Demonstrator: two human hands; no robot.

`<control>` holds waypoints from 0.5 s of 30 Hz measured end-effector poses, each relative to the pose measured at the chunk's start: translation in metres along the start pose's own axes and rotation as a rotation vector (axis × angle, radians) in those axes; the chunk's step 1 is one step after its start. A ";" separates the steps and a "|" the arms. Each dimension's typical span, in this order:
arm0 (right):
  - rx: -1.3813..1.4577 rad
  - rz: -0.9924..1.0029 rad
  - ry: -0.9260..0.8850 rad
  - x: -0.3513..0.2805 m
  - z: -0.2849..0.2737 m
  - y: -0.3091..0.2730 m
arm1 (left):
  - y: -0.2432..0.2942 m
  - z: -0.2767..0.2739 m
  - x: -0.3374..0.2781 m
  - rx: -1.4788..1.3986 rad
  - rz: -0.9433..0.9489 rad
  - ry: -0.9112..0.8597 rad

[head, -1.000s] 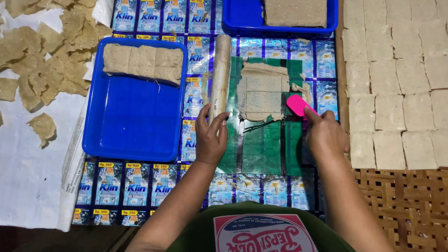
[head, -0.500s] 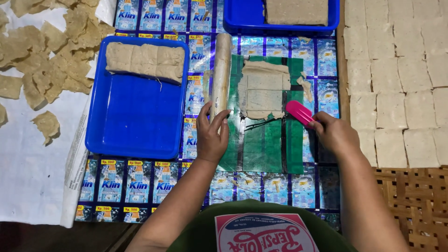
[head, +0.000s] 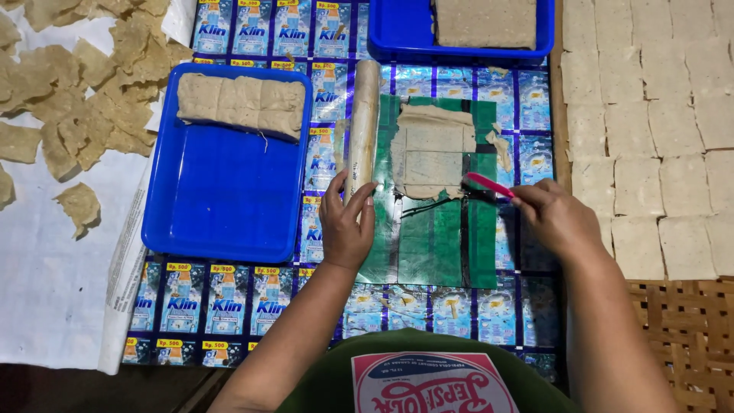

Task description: Cutting dough into thin slices, spreading them, and rolling them into cylinders for snack preparation.

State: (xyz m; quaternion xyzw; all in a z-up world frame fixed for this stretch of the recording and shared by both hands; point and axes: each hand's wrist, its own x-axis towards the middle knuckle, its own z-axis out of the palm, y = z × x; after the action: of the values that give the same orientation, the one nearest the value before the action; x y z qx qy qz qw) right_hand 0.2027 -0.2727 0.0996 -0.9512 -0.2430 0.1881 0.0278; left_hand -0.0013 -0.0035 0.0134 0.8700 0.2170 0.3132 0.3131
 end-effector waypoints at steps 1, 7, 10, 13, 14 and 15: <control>0.000 0.000 0.000 -0.001 0.001 -0.002 | 0.007 -0.002 0.001 0.000 0.000 0.000; 0.163 0.275 0.161 0.007 0.005 -0.009 | 0.041 0.001 0.027 0.260 -0.003 -0.049; -0.381 -0.148 0.186 0.020 0.037 0.017 | 0.033 0.026 0.037 0.113 0.126 -0.097; -0.425 -0.191 0.232 0.024 0.038 0.000 | 0.031 0.055 0.047 0.026 0.095 -0.233; -0.486 -0.249 0.334 0.028 0.041 -0.004 | 0.035 0.064 0.050 0.025 0.090 -0.283; -0.546 -0.307 0.437 0.032 0.045 -0.008 | 0.039 0.073 0.053 0.023 0.084 -0.332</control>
State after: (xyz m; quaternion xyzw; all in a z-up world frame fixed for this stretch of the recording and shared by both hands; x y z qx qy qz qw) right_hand 0.2082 -0.2520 0.0481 -0.8939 -0.4121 -0.0969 -0.1475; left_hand 0.0928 -0.0308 0.0176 0.9216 0.1292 0.1753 0.3212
